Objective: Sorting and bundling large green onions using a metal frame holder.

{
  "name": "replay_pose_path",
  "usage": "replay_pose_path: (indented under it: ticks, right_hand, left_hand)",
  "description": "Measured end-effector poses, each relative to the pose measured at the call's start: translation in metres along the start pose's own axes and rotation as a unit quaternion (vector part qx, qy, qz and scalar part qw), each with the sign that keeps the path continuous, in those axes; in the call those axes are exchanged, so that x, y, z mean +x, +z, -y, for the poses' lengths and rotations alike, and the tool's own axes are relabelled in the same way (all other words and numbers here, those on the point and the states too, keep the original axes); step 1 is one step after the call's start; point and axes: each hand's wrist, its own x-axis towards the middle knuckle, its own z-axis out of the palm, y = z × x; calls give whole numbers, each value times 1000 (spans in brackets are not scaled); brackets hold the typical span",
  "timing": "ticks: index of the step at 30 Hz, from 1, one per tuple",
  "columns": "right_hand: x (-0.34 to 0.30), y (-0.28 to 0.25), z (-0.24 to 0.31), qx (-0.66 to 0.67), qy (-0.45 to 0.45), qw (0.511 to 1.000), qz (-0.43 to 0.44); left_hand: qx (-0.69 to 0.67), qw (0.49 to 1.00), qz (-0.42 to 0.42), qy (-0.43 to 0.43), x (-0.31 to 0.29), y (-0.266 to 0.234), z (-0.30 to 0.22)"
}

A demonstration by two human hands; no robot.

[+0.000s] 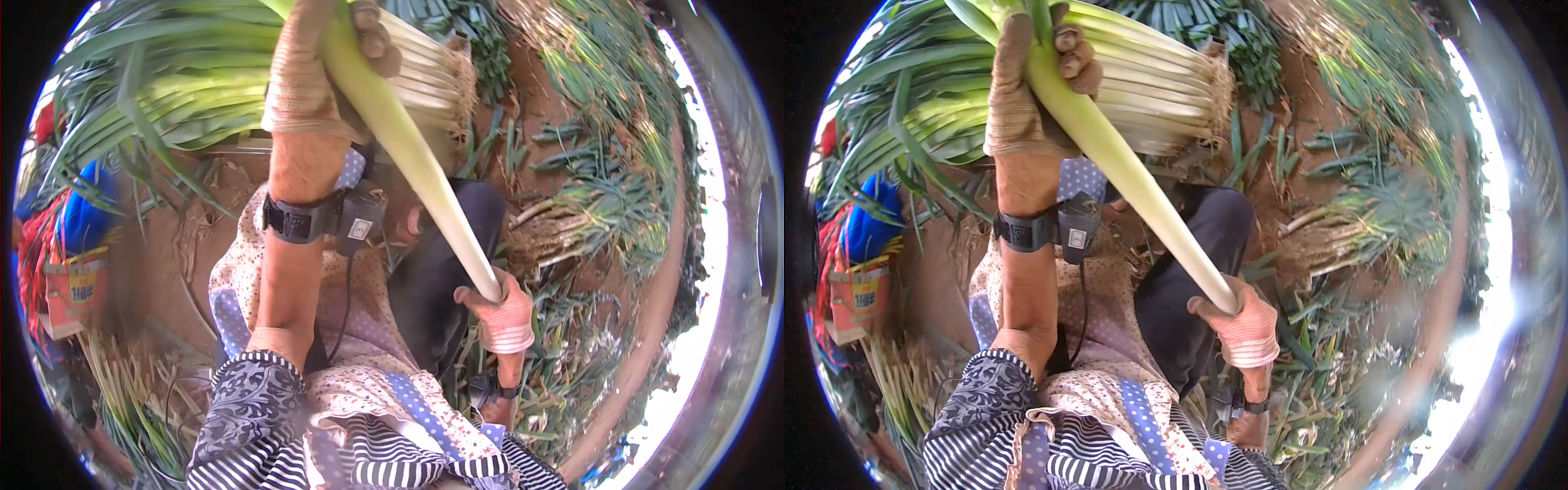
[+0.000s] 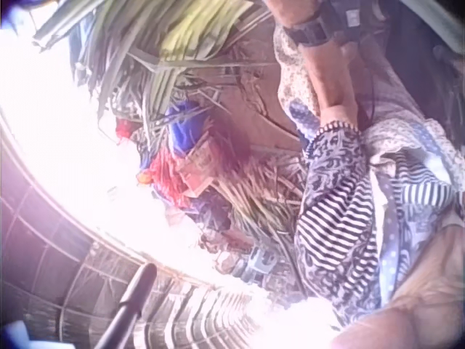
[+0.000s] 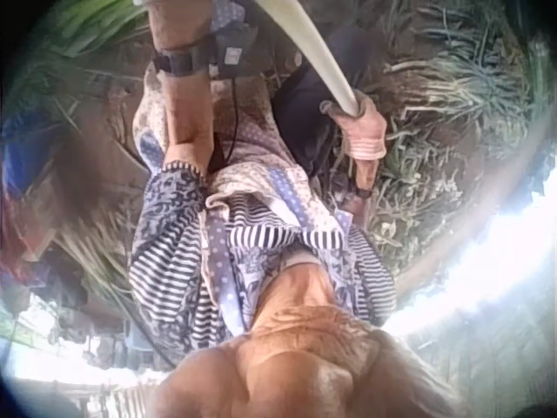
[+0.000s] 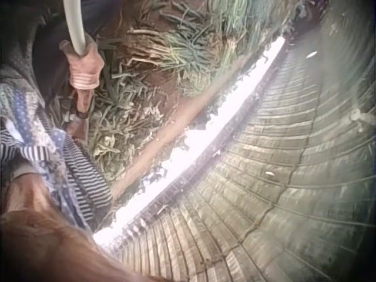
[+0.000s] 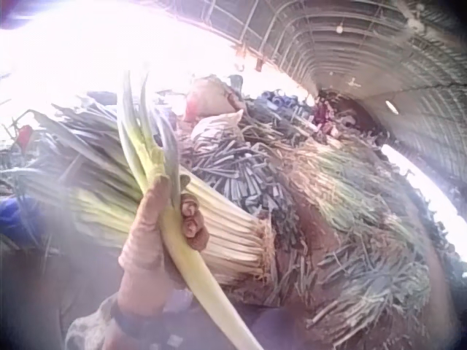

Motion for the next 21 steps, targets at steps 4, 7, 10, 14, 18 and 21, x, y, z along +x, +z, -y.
replay_pose_path:
  ticks: [4,7,10,14,18,21]
  right_hand:
    - [20,7,-6,27,-80,996,10]
    - [61,6,-81,-19,-132,989,-65]
    - [114,-26,-114,-87,-121,973,-176]
    - [150,-18,-53,144,2,975,-172]
    - [184,3,-24,-12,-164,964,-210]
    - [227,12,-19,4,-245,949,-201]
  left_hand:
    - [-18,997,32,71,16,-12,-56]
    - [-15,985,119,125,6,-45,-134]
    - [169,931,47,320,-24,-65,-193]
    - [99,873,-160,451,-99,-94,-277]
    - [96,744,-320,579,-186,-150,-306]
    - [55,676,-399,617,-257,-188,-305]
